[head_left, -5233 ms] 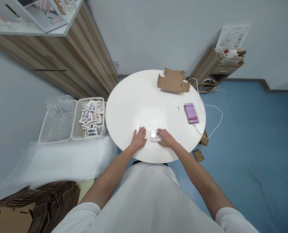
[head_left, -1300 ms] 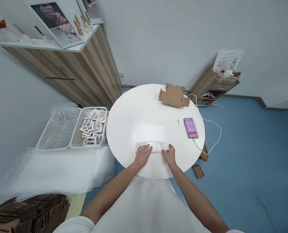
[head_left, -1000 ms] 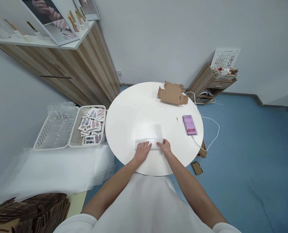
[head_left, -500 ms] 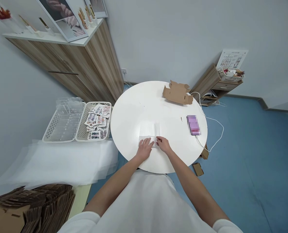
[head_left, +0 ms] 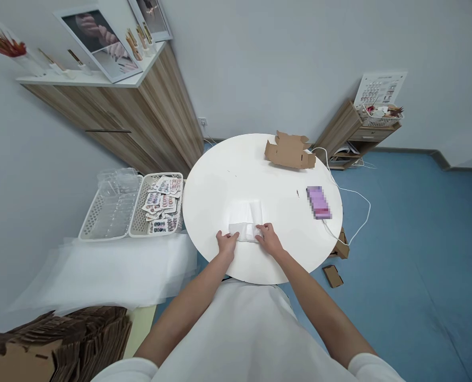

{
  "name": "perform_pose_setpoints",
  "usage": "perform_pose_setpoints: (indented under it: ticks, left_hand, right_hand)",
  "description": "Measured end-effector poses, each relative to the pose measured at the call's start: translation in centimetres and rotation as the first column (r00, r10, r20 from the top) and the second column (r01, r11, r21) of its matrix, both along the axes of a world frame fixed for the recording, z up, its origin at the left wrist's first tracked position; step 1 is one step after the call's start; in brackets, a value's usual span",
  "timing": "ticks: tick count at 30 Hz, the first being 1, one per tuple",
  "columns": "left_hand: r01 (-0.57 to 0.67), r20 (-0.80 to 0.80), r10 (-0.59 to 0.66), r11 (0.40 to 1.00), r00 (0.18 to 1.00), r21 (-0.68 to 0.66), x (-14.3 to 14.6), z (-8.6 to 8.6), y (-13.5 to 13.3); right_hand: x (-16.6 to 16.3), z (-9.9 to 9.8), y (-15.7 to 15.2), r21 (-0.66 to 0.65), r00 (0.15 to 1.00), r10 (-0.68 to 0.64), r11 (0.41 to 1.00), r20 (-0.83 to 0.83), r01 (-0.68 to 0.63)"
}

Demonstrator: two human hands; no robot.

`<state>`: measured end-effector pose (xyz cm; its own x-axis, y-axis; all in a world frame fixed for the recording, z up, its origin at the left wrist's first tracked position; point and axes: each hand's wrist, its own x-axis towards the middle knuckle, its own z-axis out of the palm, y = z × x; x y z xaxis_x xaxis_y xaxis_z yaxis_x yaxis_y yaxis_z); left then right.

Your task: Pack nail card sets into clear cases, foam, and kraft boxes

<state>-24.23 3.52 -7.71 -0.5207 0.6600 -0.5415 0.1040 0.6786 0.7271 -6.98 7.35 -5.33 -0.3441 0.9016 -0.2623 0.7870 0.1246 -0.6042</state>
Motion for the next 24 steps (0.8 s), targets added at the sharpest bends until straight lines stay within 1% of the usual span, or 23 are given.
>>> perform_pose_setpoints:
  ticks: [4, 8, 10, 14, 17, 19, 22, 24]
  left_hand:
    - [0.127, 0.013, -0.127, 0.992, 0.992, -0.010, -0.1, 0.6, 1.2]
    - [0.206, 0.026, -0.207, 0.978, 0.978, 0.014, -0.1, 2.0, 1.4]
    - [0.257, 0.004, -0.257, 0.966, 0.966, 0.038, 0.3, 2.6, 1.5]
    - [0.409, -0.088, -0.401, 0.907, 0.912, 0.104, 2.1, 3.3, 2.1]
    - [0.476, -0.140, -0.462, 0.874, 0.876, 0.093, 3.7, 3.4, 2.5]
    - [0.503, -0.145, -0.490, 0.861, 0.859, 0.069, 4.4, 3.3, 2.5]
    - [0.553, -0.141, -0.541, 0.831, 0.829, 0.061, 4.7, 3.3, 2.2]
    - [0.612, -0.184, -0.593, 0.788, 0.784, 0.065, 4.5, 3.3, 2.1]
  right_hand:
    - [0.1, -0.3, 0.4, -0.026, 0.999, -0.026, 0.999, -0.018, 0.025]
    - [0.1, -0.5, 0.6, -0.044, 0.999, -0.044, 0.998, -0.024, 0.043]
    - [0.1, -0.6, 0.7, -0.045, 0.998, -0.048, 0.998, -0.040, 0.047]
    - [-0.1, -0.7, 0.9, -0.095, 0.991, -0.076, 0.993, -0.115, 0.065]
    - [-0.2, -0.9, 1.0, -0.160, 0.980, -0.115, 0.983, -0.164, 0.089]
    - [-0.1, -0.9, 1.1, -0.184, 0.971, -0.137, 0.978, -0.197, 0.100]
    - [0.3, -0.8, 1.1, -0.227, 0.956, -0.146, 0.970, -0.253, 0.088]
    - [0.7, -0.7, 1.2, -0.269, 0.947, -0.144, 0.961, -0.286, 0.065]
